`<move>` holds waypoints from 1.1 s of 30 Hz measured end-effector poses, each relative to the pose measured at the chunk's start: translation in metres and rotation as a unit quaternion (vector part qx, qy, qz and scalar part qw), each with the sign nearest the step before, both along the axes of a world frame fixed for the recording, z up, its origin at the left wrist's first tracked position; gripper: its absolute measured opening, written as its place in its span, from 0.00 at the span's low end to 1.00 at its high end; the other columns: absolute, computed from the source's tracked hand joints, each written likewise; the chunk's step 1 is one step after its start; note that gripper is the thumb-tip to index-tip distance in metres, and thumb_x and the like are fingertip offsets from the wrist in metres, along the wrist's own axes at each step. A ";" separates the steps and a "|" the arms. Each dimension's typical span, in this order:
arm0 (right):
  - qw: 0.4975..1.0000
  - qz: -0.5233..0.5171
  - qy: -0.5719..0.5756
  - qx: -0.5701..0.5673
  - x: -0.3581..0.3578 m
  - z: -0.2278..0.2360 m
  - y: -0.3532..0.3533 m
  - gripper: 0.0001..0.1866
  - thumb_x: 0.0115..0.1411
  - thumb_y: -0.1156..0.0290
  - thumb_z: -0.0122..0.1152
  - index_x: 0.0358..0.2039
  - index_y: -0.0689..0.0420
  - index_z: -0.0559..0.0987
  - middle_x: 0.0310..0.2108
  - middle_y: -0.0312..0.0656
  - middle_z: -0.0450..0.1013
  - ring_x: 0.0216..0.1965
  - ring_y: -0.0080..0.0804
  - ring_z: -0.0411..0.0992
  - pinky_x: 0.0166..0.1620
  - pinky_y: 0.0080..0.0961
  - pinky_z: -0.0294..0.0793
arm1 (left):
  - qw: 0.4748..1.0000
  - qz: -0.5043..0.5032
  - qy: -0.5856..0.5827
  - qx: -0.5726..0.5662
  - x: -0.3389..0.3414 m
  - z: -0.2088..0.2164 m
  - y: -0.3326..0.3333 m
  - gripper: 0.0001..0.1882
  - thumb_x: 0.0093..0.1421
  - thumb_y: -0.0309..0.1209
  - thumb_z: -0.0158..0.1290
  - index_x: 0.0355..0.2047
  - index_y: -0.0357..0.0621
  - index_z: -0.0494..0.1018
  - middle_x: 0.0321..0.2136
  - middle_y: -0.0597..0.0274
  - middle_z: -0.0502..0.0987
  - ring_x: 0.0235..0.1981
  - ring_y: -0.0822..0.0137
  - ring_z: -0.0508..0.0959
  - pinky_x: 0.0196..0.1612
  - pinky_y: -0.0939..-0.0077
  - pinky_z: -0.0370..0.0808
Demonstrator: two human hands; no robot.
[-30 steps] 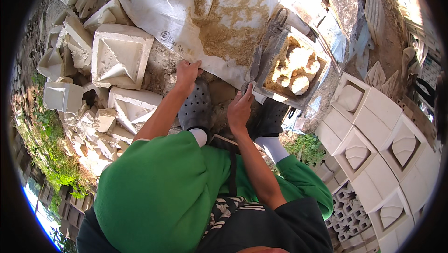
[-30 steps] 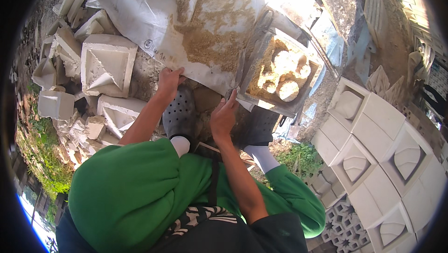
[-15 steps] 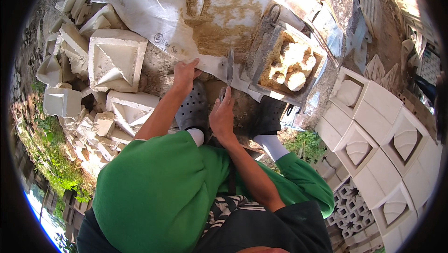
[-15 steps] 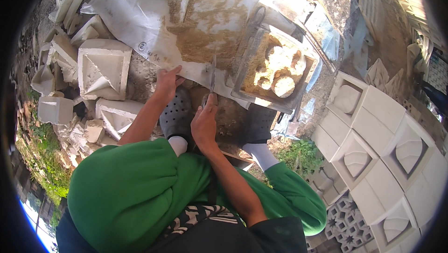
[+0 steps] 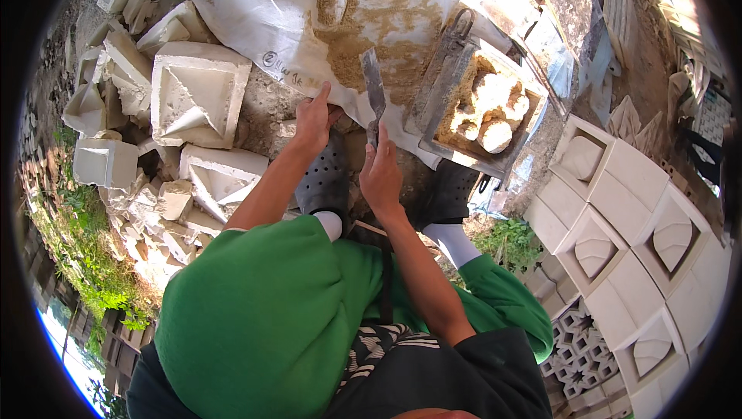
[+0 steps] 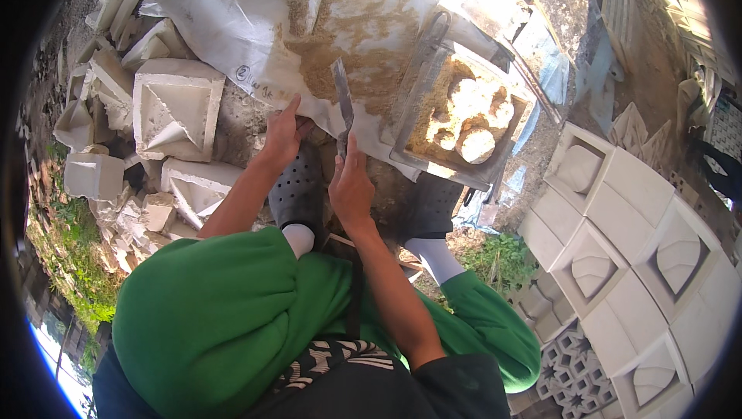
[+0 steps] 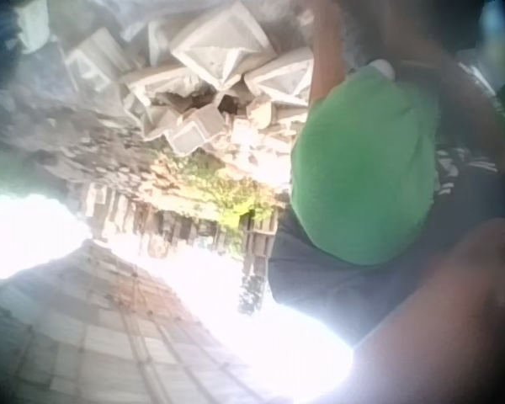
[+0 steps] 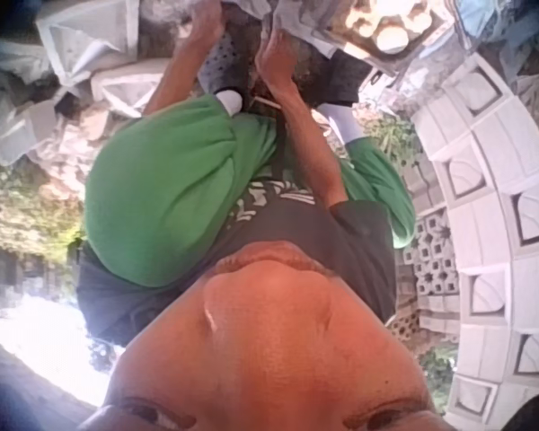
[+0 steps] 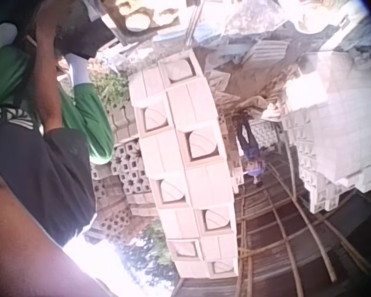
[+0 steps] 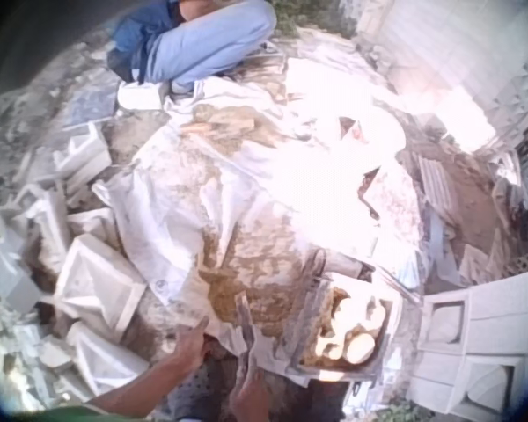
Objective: The person uses a trowel to scoop a sandy mixture from a bag and fills several circular molds on a board, smoothing and pressing the material by hand and with the tool.
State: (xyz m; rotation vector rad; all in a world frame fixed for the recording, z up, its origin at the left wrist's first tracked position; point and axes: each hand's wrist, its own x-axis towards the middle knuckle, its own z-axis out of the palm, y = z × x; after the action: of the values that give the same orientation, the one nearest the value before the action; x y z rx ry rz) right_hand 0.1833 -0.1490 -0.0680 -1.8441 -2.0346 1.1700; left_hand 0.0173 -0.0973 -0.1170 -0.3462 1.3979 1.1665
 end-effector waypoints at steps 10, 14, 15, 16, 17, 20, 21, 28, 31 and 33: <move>0.996 0.047 -0.017 0.070 0.010 -0.047 0.031 0.27 0.68 0.70 0.47 0.67 0.54 0.59 0.43 0.50 0.69 0.40 0.53 0.72 0.38 0.42 0.74 | 0.998 0.044 0.044 -0.023 0.005 -0.022 0.005 0.20 0.67 0.39 0.50 0.49 0.34 0.67 0.42 0.53 0.76 0.39 0.59 0.80 0.38 0.61 0.80; 0.994 0.042 -0.011 0.096 0.018 -0.046 0.039 0.26 0.69 0.69 0.47 0.67 0.54 0.59 0.43 0.50 0.69 0.41 0.53 0.72 0.38 0.43 0.74 | 0.998 0.056 0.041 0.008 0.002 -0.018 0.002 0.20 0.68 0.38 0.49 0.51 0.32 0.66 0.45 0.54 0.75 0.43 0.60 0.79 0.42 0.58 0.80; 0.994 0.045 -0.009 0.094 0.018 -0.046 0.043 0.26 0.69 0.69 0.47 0.67 0.54 0.59 0.43 0.50 0.69 0.41 0.53 0.72 0.38 0.43 0.74 | 0.997 0.059 0.042 0.006 0.001 -0.022 -0.001 0.20 0.68 0.38 0.49 0.51 0.32 0.66 0.45 0.54 0.75 0.43 0.60 0.79 0.42 0.58 0.80; 0.989 0.027 -0.015 0.147 0.018 -0.047 0.050 0.26 0.69 0.69 0.47 0.67 0.53 0.59 0.43 0.50 0.69 0.40 0.53 0.72 0.38 0.44 0.74 | 0.998 0.054 0.037 0.006 -0.002 -0.028 -0.003 0.20 0.68 0.38 0.48 0.51 0.33 0.66 0.45 0.54 0.75 0.44 0.60 0.78 0.44 0.58 0.80; 0.979 0.006 -0.024 0.202 0.020 -0.049 0.054 0.26 0.69 0.69 0.47 0.67 0.53 0.59 0.43 0.50 0.69 0.39 0.53 0.72 0.37 0.44 0.74 | 0.999 0.045 0.029 0.009 -0.003 -0.029 -0.001 0.20 0.68 0.38 0.48 0.52 0.34 0.66 0.45 0.55 0.75 0.45 0.61 0.78 0.45 0.58 0.79; 0.986 0.009 -0.012 0.168 0.024 -0.057 0.052 0.26 0.69 0.69 0.47 0.67 0.52 0.59 0.44 0.51 0.69 0.41 0.54 0.72 0.39 0.45 0.74 | 0.997 0.066 0.017 0.026 0.000 -0.023 0.002 0.19 0.68 0.37 0.48 0.53 0.36 0.66 0.45 0.55 0.75 0.45 0.60 0.78 0.45 0.58 0.80; 0.985 0.007 -0.014 0.170 0.026 -0.059 0.050 0.26 0.69 0.69 0.47 0.67 0.52 0.59 0.44 0.51 0.69 0.41 0.54 0.72 0.39 0.45 0.74 | 0.997 0.064 0.016 0.027 0.002 -0.018 0.004 0.19 0.68 0.37 0.48 0.53 0.36 0.66 0.45 0.55 0.75 0.45 0.60 0.78 0.45 0.58 0.80; 0.992 0.082 0.018 0.097 0.031 -0.053 0.058 0.28 0.67 0.73 0.49 0.67 0.51 0.60 0.41 0.52 0.69 0.39 0.54 0.72 0.39 0.44 0.73 | 0.998 0.050 0.029 0.018 -0.001 -0.016 0.006 0.19 0.68 0.37 0.49 0.53 0.38 0.67 0.46 0.55 0.75 0.43 0.60 0.79 0.43 0.62 0.81; 0.983 0.053 0.049 0.167 0.034 -0.066 0.067 0.28 0.67 0.73 0.48 0.67 0.50 0.60 0.42 0.52 0.70 0.39 0.54 0.73 0.40 0.44 0.73 | 0.999 0.037 0.015 0.028 0.001 -0.014 0.013 0.18 0.67 0.40 0.49 0.50 0.40 0.68 0.41 0.60 0.75 0.38 0.65 0.78 0.37 0.67 0.77; 0.981 0.051 0.034 0.182 0.032 -0.071 0.069 0.27 0.67 0.73 0.49 0.67 0.50 0.61 0.42 0.53 0.71 0.40 0.54 0.73 0.40 0.43 0.73 | 0.999 0.038 0.014 0.029 0.000 -0.018 0.018 0.18 0.67 0.42 0.49 0.49 0.41 0.69 0.37 0.65 0.75 0.33 0.70 0.76 0.32 0.71 0.74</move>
State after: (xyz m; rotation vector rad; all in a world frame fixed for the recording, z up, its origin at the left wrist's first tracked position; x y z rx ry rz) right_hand 0.2152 -0.0800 -0.1389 -1.5224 -2.1527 0.7994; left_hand 0.0174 -0.0797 -0.1349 -0.3459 1.3814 1.2766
